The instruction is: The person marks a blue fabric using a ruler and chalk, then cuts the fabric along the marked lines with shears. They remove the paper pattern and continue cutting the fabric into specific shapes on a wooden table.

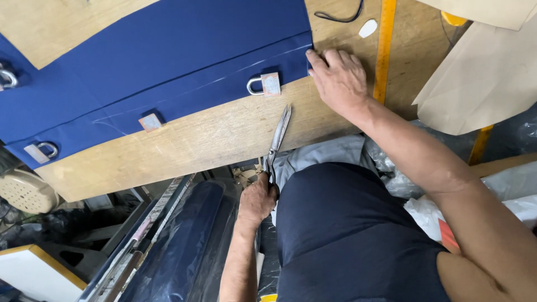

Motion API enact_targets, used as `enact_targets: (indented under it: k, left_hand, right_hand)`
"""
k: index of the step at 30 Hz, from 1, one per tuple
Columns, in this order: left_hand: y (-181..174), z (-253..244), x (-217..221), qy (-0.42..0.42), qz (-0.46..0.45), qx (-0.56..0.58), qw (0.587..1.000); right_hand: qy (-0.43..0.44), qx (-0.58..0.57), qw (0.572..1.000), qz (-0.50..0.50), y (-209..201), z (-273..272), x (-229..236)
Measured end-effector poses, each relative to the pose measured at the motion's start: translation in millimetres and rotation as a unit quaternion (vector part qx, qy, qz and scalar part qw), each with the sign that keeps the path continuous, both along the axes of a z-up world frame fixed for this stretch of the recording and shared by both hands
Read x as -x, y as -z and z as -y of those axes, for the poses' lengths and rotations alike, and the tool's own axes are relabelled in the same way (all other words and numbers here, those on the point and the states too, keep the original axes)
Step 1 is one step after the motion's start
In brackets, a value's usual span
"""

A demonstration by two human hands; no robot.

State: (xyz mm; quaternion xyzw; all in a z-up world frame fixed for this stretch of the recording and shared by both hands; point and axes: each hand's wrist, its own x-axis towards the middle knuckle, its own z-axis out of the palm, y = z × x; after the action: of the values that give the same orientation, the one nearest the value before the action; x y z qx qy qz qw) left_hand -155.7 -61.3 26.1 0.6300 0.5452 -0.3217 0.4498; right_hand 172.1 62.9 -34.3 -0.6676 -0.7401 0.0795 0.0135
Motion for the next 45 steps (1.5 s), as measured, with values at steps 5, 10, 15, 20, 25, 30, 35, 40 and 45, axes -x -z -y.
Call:
enact_targets:
  k: [5, 10, 15, 20, 25, 30, 35, 40, 45]
  left_hand:
    - [-10.2, -2.4, 16.7, -0.002, -0.006, 0.002, 1.0]
    - [-4.0, 6.7, 62.2, 0.021, 0.013, -0.042, 0.999]
    - [-4.8, -1.3, 121.1, -0.008, 0.031, -0.076, 0.997]
    - [-22.0, -11.7, 185.7, -0.119, 0.009, -0.058, 0.991]
    - [-17.3, -7.1, 255.0, -0.184, 0.006, -0.074, 0.98]
    - [-15.2, -9.8, 304.0, -0.215, -0.041, -0.004, 0.976]
    - [-11.2, -12.9, 317.5, -0.282, 0.004, -0.037, 0.959]
    - [-35.0, -46.6, 299.4, -0.388, 0.063, -0.016, 0.92]
    - [-60.7, -79.6, 279.4, -0.437, 0.065, 0.025, 0.897]
  right_hand:
    - [0.0, 0.021, 1.0, 0.002, 1.5, -5.5, 3.5]
    - [-0.002, 0.047, 0.999, 0.025, -21.7, -14.6, 4.5]
    - [0.039, -0.046, 0.992, -0.107, -9.0, 2.9, 4.4]
    - [0.034, -0.098, 0.988, -0.112, -45.8, 32.3, 88.3]
    - [0.014, -0.12, 0.986, -0.111, -35.6, 44.8, 203.5]
    - [-0.114, -0.14, 0.977, -0.116, -29.6, -1.7, 309.6]
    - [-0.229, -0.081, 0.957, -0.161, -55.5, -79.4, 387.7]
    - [-0.316, -0.029, 0.939, -0.129, -38.2, -144.5, 428.7]
    - [-0.354, 0.029, 0.927, -0.123, -16.3, -175.0, 431.9]
